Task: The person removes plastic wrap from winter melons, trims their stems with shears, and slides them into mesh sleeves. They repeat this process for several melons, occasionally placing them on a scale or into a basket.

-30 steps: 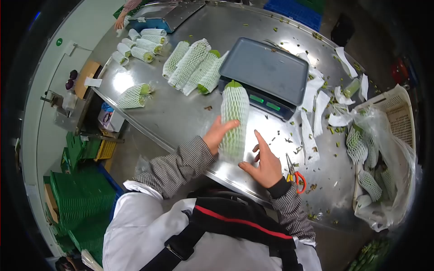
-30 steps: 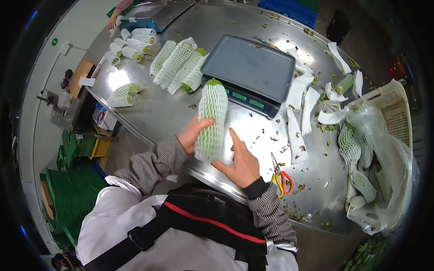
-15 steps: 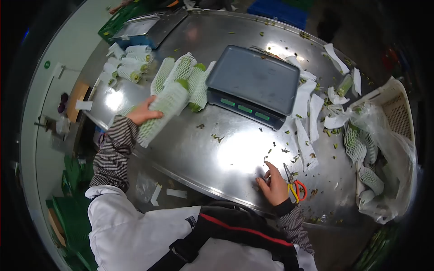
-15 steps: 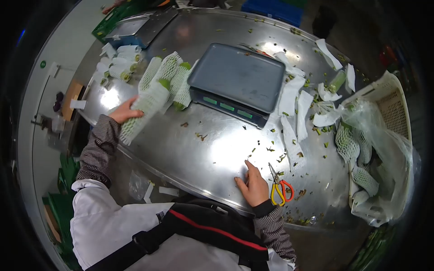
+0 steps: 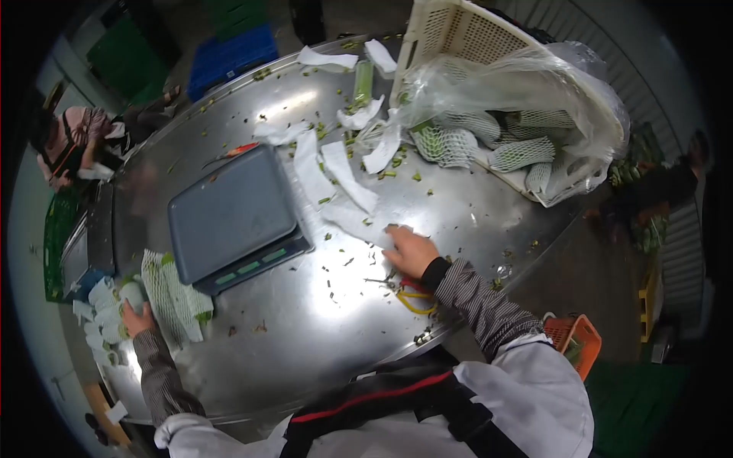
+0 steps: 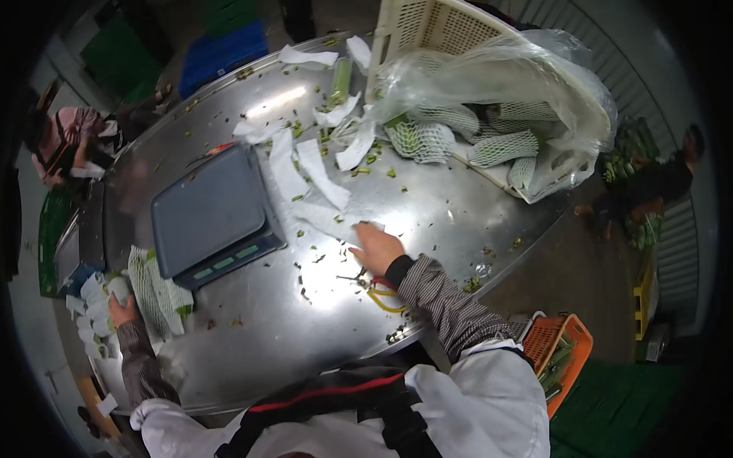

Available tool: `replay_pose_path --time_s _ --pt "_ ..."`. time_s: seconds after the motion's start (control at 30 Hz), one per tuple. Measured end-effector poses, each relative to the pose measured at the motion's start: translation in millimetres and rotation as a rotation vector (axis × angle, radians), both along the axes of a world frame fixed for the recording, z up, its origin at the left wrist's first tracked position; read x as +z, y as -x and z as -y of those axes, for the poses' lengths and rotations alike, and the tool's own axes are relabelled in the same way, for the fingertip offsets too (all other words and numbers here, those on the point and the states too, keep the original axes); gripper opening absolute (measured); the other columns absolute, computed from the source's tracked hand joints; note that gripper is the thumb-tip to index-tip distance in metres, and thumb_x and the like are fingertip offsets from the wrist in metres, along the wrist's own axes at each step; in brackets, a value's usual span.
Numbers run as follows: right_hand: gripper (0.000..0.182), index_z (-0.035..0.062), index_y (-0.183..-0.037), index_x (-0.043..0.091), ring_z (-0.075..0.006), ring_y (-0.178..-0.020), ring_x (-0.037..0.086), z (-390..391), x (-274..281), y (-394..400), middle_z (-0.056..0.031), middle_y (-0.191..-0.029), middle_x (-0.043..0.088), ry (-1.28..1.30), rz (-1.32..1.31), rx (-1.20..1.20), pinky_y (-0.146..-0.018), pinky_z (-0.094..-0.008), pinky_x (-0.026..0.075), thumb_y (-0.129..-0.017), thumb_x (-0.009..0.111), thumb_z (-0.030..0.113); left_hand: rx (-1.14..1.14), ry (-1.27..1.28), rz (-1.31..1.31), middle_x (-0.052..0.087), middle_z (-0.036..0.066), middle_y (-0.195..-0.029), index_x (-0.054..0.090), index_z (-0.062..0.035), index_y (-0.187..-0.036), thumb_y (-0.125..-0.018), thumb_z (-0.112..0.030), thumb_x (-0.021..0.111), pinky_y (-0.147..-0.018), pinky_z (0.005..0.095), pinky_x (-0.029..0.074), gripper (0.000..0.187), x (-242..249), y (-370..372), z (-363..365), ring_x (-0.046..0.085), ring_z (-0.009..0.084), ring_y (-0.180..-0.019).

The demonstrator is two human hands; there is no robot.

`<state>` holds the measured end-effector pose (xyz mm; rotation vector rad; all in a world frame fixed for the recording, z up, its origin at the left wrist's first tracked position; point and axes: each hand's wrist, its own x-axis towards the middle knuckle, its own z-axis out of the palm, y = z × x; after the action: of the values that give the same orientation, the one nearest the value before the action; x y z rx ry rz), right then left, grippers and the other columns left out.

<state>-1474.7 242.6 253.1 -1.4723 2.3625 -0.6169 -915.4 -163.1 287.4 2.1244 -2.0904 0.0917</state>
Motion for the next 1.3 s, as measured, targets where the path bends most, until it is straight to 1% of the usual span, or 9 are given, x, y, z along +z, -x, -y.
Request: replay_pose_path --time_s 0.07,0.13,0.4,0.5,0.67,0.83,1.03,1.23,1.3 --pt "0.048 0.0052 -0.116 0.048 -0.0341 -0.087 0.059 -6.7 -4.6 57.6 -0.018 -0.101 0.055 -0.048 -0.094 -0.204 -0.073 -0.0419 0.049 -0.079 0.063 0.032 -0.144 0.209 0.002 0.049 0.021 -0.127 0.041 -0.0023 -0.132 -0.081 -0.024 0.064 -0.098 0.0409 0.038 0.06 6.2 39.1 -25.4 0.049 0.0337 -0.115" --pt "0.045 0.0035 -0.109 0.049 -0.0341 -0.089 0.058 -10.3 1.3 123.9 -0.019 -0.101 0.055 -0.026 -0.252 -0.349 -0.074 -0.0421 0.049 -0.078 0.064 0.032 -0.482 0.305 -0.717 0.056 0.017 -0.118 0.048 -0.0012 -0.126 -0.087 -0.011 0.057 -0.093 0.0375 0.042 0.041 12.8 91.8 -69.3 0.054 0.028 -0.108" --pt "0.044 0.0026 -0.12 0.046 -0.0304 -0.105 0.052 13.1 36.2 341.6 -0.0185 -0.12 0.047 -0.227 -0.682 -0.493 -0.083 -0.0405 0.049 -0.08 0.06 0.014 -0.628 -0.257 -0.812 0.064 0.008 -0.076 0.063 0.001 -0.089 -0.084 -0.002 0.057 -0.067 0.0277 0.048 0.009 23.2 289.7 -275.6 0.062 0.0164 -0.071" --pt "0.071 0.0047 -0.133 0.035 -0.0304 -0.119 0.046 26.1 58.0 356.2 -0.0194 -0.129 0.043 -0.528 -0.435 -0.29 -0.095 -0.0425 0.043 -0.072 0.068 0.022 -0.642 -0.368 -0.933 0.062 0.008 -0.077 0.06 0.0039 -0.092 -0.089 -0.007 0.056 -0.066 0.0267 0.047 0.012 -0.8 321.8 -306.2 0.061 0.0148 -0.072" --pt "0.068 0.0001 -0.124 0.041 -0.0325 -0.11 0.052 -4.0 29.7 346.5 -0.0209 -0.118 0.052 -0.162 -0.249 -0.269 -0.093 -0.0401 0.044 -0.067 0.069 0.025 -0.609 -0.486 -1.063 0.063 0.007 -0.077 0.061 0.0033 -0.094 -0.089 -0.008 0.055 -0.065 0.0256 0.047 0.013 -0.2 381.0 -333.1 0.061 0.0138 -0.072" --pt "0.057 -0.0049 -0.116 0.044 -0.0221 -0.094 0.056 -45.3 22.8 252.7 -0.0153 -0.105 0.057 0.168 0.824 -0.145 -0.083 -0.0334 0.045 -0.071 0.064 0.024 -0.571 -0.669 -1.112 0.063 0.005 -0.078 0.062 0.0034 -0.1 -0.084 -0.003 0.059 -0.07 0.0231 0.047 0.018 12.0 411.1 -346.0 0.061 0.0111 -0.075" --pt "0.056 -0.0016 -0.124 0.04 -0.0156 -0.098 0.053 -78.7 21.3 108.0 -0.0074 -0.108 0.055 0.379 1.371 -0.057 -0.088 -0.0297 0.042 -0.076 0.063 0.019 -0.771 -0.874 -1.198 0.062 0.006 -0.093 0.049 -0.0014 -0.122 -0.079 -0.004 0.065 -0.082 0.0266 0.047 0.046 25.8 440.7 -357.3 0.06 0.0126 -0.088" --pt "0.054 -0.0011 -0.125 0.04 -0.0152 -0.102 0.053 -75.4 30.0 38.2 -0.0089 -0.113 0.055 0.29 1.403 0.107 -0.09 -0.0299 0.043 -0.081 0.061 0.022 -1.189 -0.187 -0.558 0.048 0.011 -0.126 0.045 -0.0141 -0.129 -0.067 -0.01 0.07 -0.1 0.0471 0.033 0.067 79.4 423.9 -364.5 0.045 0.0285 -0.119" --pt "0.046 0.0004 -0.123 0.043 -0.0142 -0.101 0.055 -71.0 46.3 31.7 -0.0092 -0.115 0.055 -0.049 1.74 0.153 -0.088 -0.0295 0.045 -0.086 0.055 0.025 -1.365 -0.03 -0.277 0.044 0.011 -0.132 0.044 -0.0162 -0.129 -0.064 -0.01 0.071 -0.103 0.052 0.029 0.071 75.3 408.8 -364.2 0.041 0.0305 -0.123"
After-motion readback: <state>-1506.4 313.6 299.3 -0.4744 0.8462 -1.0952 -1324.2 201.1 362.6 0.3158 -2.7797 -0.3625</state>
